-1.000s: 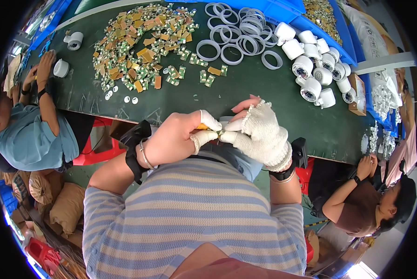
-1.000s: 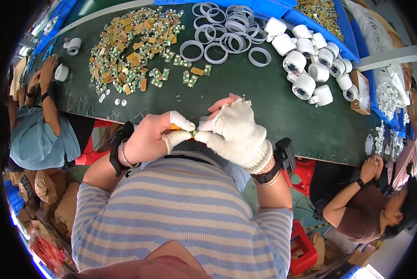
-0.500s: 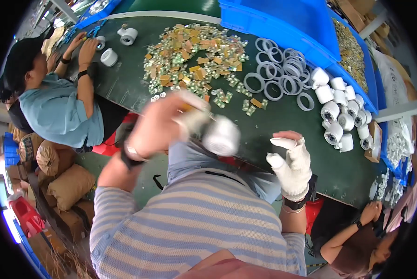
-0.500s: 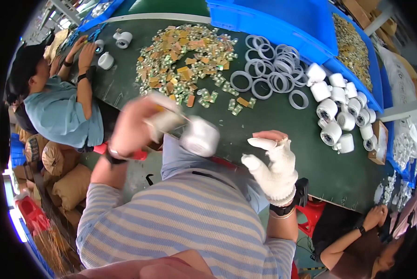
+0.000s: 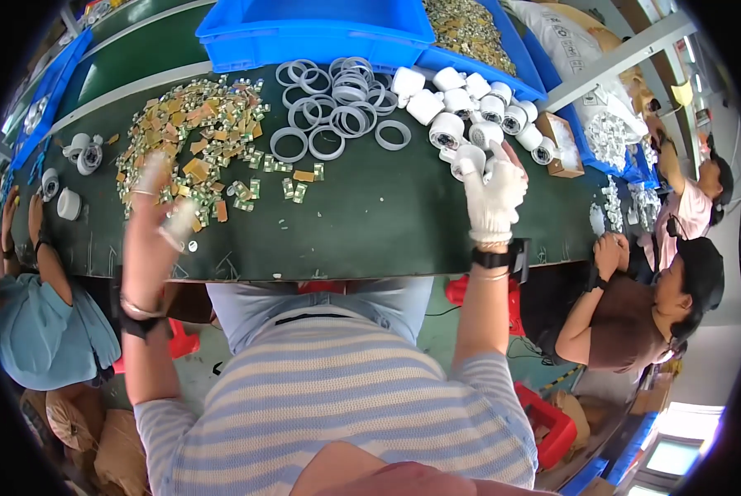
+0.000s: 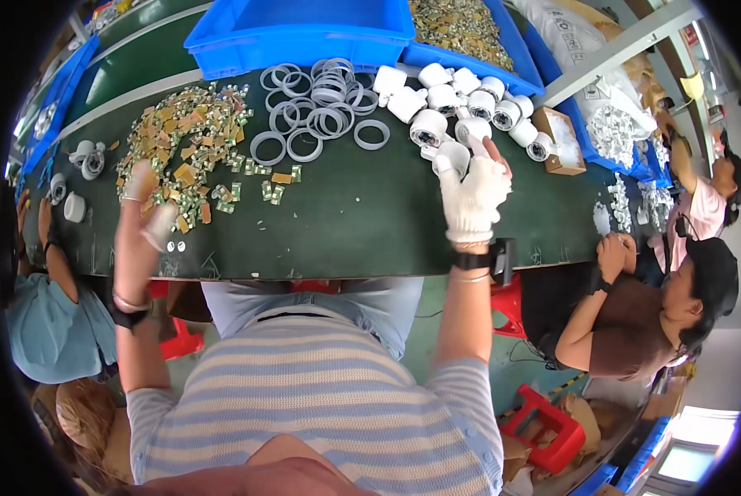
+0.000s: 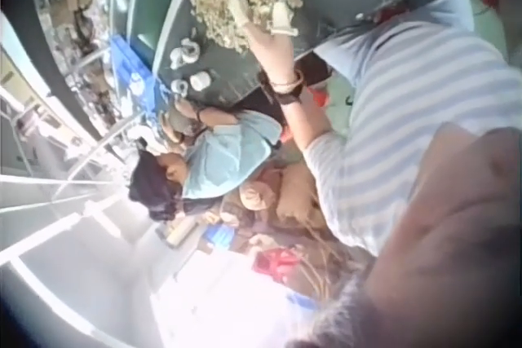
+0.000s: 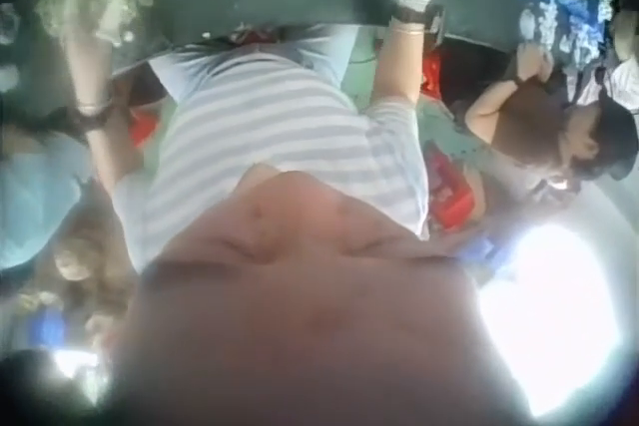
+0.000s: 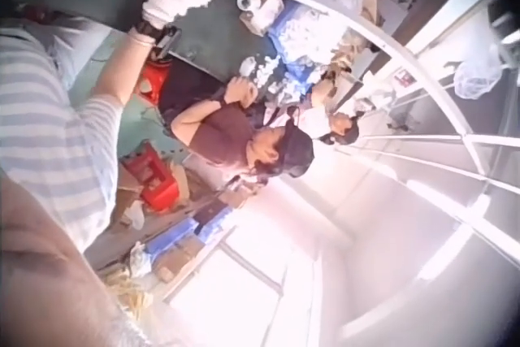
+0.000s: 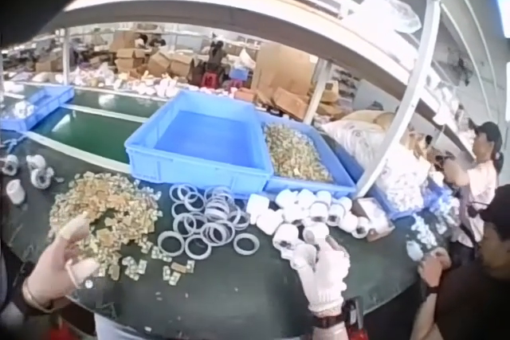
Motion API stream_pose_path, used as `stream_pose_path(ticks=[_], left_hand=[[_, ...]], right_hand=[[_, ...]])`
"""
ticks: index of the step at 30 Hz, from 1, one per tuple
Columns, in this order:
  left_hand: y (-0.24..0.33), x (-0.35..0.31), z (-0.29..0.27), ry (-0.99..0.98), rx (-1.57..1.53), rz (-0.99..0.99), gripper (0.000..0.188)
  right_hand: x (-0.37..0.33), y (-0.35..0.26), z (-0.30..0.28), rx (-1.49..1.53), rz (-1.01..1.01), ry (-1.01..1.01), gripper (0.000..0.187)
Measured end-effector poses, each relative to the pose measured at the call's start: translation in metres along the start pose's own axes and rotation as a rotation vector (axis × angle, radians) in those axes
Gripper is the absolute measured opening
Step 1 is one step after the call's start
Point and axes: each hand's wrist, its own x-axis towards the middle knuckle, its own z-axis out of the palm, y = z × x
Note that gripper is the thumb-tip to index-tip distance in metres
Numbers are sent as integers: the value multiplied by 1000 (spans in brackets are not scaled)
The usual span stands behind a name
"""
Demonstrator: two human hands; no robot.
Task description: The person assembles electronic devices by hand, picking up a white housing, inserting a circuit board, and pressing a grey ring into the opening. They then fit a white cap onto the housing and place the completed unit on the table before repeating the process.
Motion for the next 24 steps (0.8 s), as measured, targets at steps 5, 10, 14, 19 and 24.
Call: stream_pose_path(ticks=[5, 10, 14, 19, 24], left_hand=[[46, -25, 82, -382, -1, 92, 76], [65, -30, 120, -439, 150, 376, 81], [59, -33, 127, -619, -280, -22, 96], [47, -39, 120, -598, -836, -380, 79], [44, -43, 105, -525, -796, -377, 72]], right_hand=[[-3, 6, -4, -187, -258, -285, 55], [-45, -92, -41, 402, -192, -547, 81], [-39, -142, -35, 758, -427, -760, 73], [2, -122, 69, 451, -468, -405, 31], [3, -133, 97, 263, -586, -468, 18]])
